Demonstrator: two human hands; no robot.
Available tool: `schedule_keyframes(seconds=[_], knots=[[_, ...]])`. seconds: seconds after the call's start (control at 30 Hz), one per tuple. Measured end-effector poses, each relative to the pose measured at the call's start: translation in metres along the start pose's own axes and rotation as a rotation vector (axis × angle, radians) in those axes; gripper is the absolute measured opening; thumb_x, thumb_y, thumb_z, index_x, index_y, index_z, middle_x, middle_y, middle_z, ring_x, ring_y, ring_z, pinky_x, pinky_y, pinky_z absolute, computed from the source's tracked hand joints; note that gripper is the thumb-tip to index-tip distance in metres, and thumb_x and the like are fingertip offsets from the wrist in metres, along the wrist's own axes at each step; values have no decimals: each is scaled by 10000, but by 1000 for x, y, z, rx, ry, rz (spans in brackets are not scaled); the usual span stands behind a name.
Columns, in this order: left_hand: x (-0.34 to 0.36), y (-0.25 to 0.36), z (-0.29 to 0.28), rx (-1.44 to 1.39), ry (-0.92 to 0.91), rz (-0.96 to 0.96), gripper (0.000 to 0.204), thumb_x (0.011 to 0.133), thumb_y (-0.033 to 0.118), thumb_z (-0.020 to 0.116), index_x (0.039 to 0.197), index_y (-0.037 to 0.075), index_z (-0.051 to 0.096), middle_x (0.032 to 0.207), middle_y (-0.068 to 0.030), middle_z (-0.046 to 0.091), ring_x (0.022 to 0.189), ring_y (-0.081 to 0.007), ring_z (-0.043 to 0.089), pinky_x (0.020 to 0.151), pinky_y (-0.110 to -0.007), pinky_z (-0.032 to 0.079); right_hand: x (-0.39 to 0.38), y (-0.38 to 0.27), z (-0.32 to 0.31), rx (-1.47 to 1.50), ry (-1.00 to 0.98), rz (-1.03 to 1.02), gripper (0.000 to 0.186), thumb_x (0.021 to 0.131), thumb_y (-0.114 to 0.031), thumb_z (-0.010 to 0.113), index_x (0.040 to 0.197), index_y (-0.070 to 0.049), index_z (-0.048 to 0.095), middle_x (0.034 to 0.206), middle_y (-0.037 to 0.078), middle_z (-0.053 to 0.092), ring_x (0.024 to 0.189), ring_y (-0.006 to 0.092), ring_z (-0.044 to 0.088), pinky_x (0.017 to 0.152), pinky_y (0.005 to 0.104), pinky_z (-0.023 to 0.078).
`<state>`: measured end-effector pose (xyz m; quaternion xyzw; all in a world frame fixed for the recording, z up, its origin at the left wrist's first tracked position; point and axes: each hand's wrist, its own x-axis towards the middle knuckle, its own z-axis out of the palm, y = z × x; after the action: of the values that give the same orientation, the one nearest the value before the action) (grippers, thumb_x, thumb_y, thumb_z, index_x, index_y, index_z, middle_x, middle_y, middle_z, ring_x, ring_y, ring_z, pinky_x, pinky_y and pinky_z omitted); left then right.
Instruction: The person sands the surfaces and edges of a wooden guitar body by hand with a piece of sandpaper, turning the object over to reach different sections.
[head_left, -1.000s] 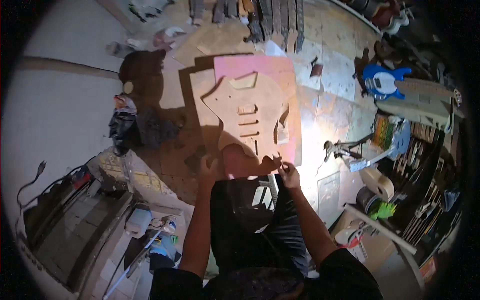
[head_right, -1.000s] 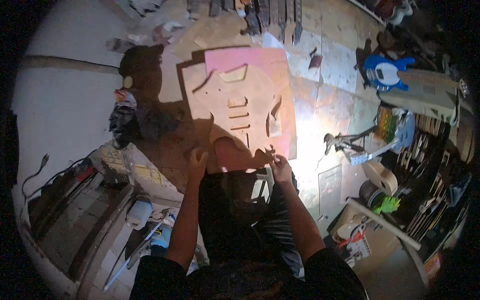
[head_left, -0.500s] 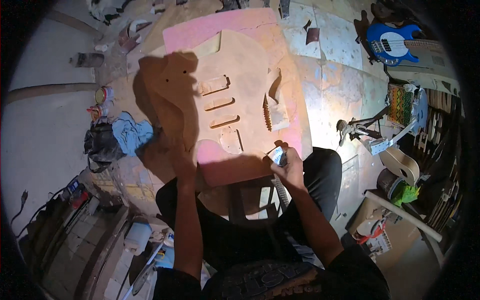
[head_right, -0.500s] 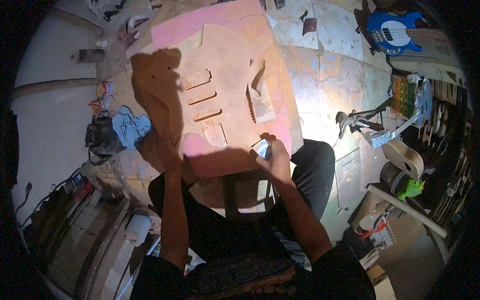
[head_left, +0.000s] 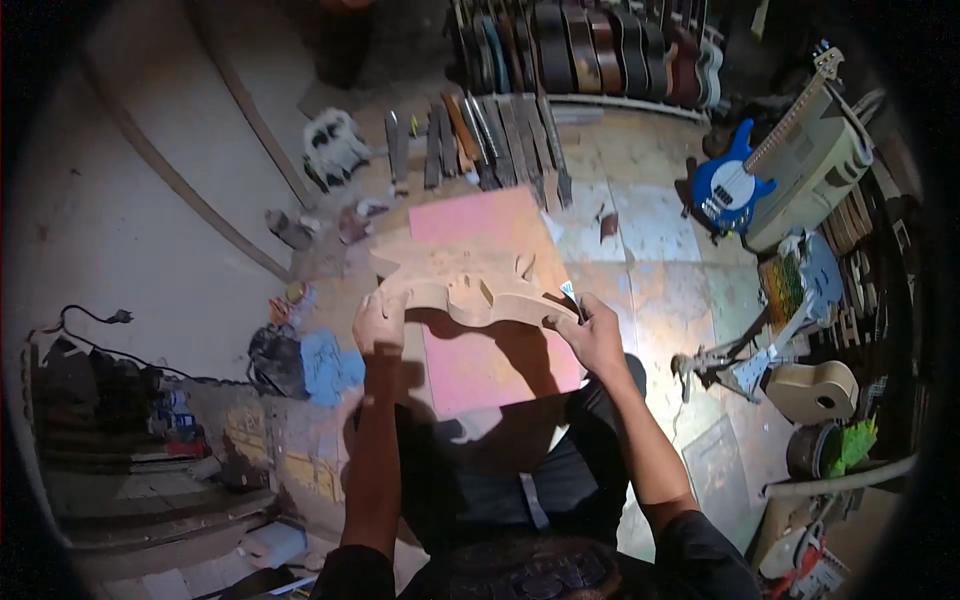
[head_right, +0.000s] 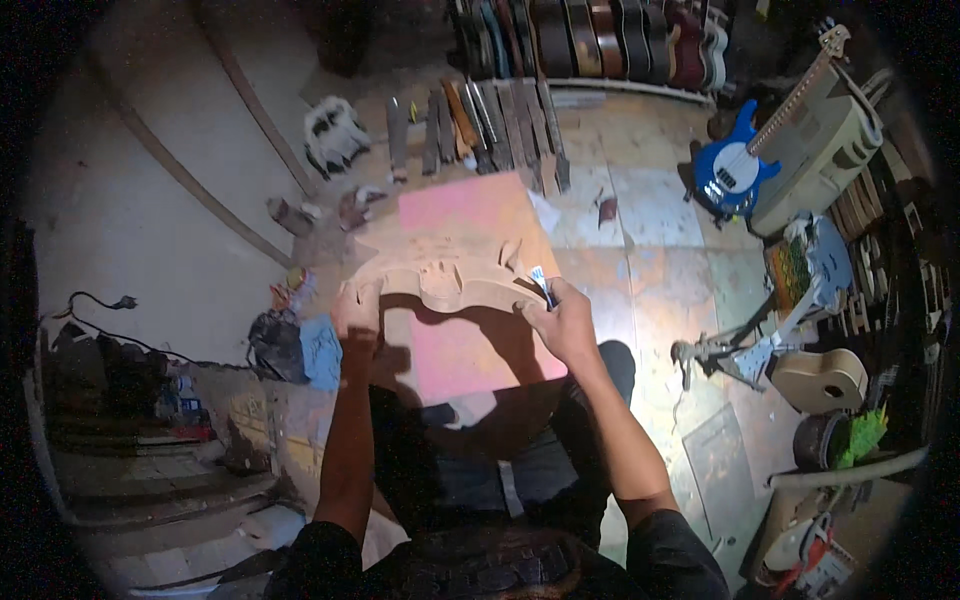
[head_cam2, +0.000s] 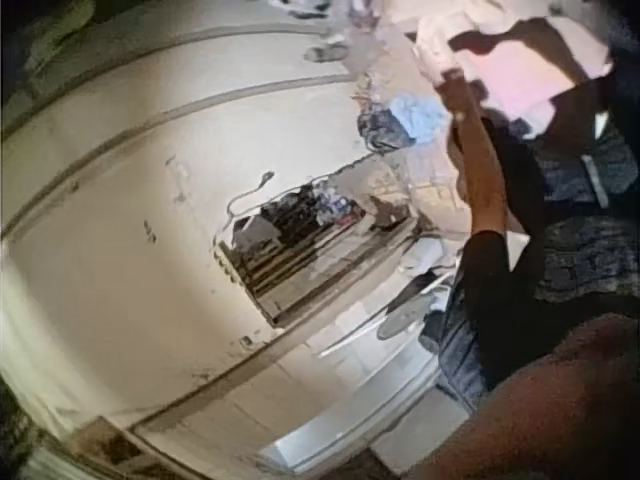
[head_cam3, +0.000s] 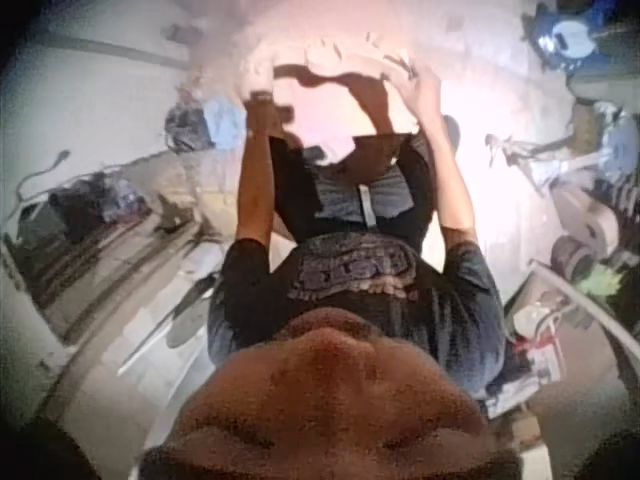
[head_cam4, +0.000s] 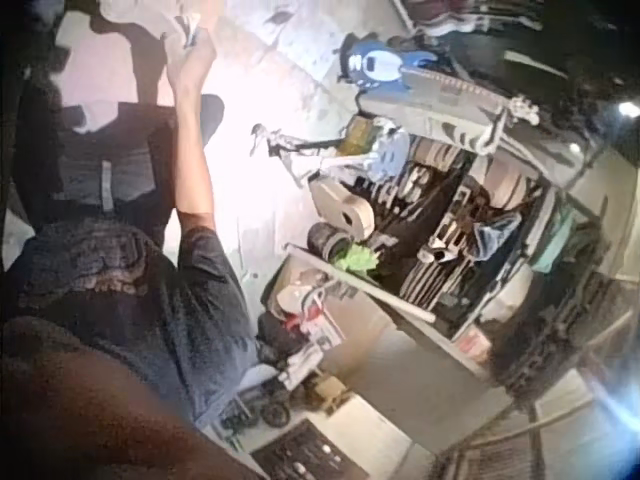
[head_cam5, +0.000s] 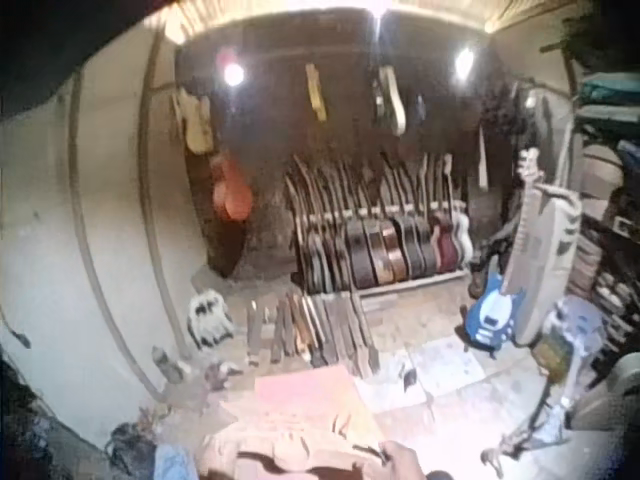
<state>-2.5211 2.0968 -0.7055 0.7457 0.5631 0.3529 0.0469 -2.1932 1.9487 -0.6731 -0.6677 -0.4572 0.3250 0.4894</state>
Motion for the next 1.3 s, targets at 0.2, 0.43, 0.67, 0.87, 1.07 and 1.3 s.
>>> schedule_keyframes(seconds=[0.2,0.43,0.67,0.87,1.07,1.3], knots=[[-20,52,-55,22,-41,-143,381,984,379,635,956,7,715,957,-228,682,911,-454,645,817,-530,503,-3,-59,-54,47,-84,-65,347,839,-210,752,1029,75,694,762,154,655,692,161,586,662,365,491],[-53,61,-67,-67,-52,-243,375,1017,344,607,967,-11,717,922,-245,695,864,-442,664,795,-507,513,-14,-99,-62,-306,-63,-24,402,834,-298,736,905,90,658,712,215,618,654,260,591,656,427,492],[-51,95,-52,-960,82,-324,404,983,93,640,1365,-24,586,1294,-158,676,1184,-196,656,968,-335,515,-62,-117,-21,-268,71,-95,358,903,-296,749,928,50,659,716,190,634,661,229,618,647,399,498],[-118,169,-58,-752,-39,351,1121,738,880,664,1391,-21,534,1381,-226,575,1333,-432,530,1120,-547,404,-112,-155,20,-225,-88,-70,364,945,-318,740,999,31,651,721,90,568,682,129,501,612,341,453],[-99,173,-48,-696,391,197,747,622,474,984,1083,45,581,1056,-126,646,982,-318,636,894,-453,520,-114,-107,30,535,-356,263,426,1097,-366,515,1261,3,650,841,-1,634,722,97,558,669,260,468],[-89,148,-60,-903,533,70,176,741,-93,675,806,25,562,800,-106,640,856,-269,645,830,-414,540,-117,-78,9,580,-164,398,459,1063,-336,554,1398,-27,604,895,16,633,723,97,594,620,253,476]])
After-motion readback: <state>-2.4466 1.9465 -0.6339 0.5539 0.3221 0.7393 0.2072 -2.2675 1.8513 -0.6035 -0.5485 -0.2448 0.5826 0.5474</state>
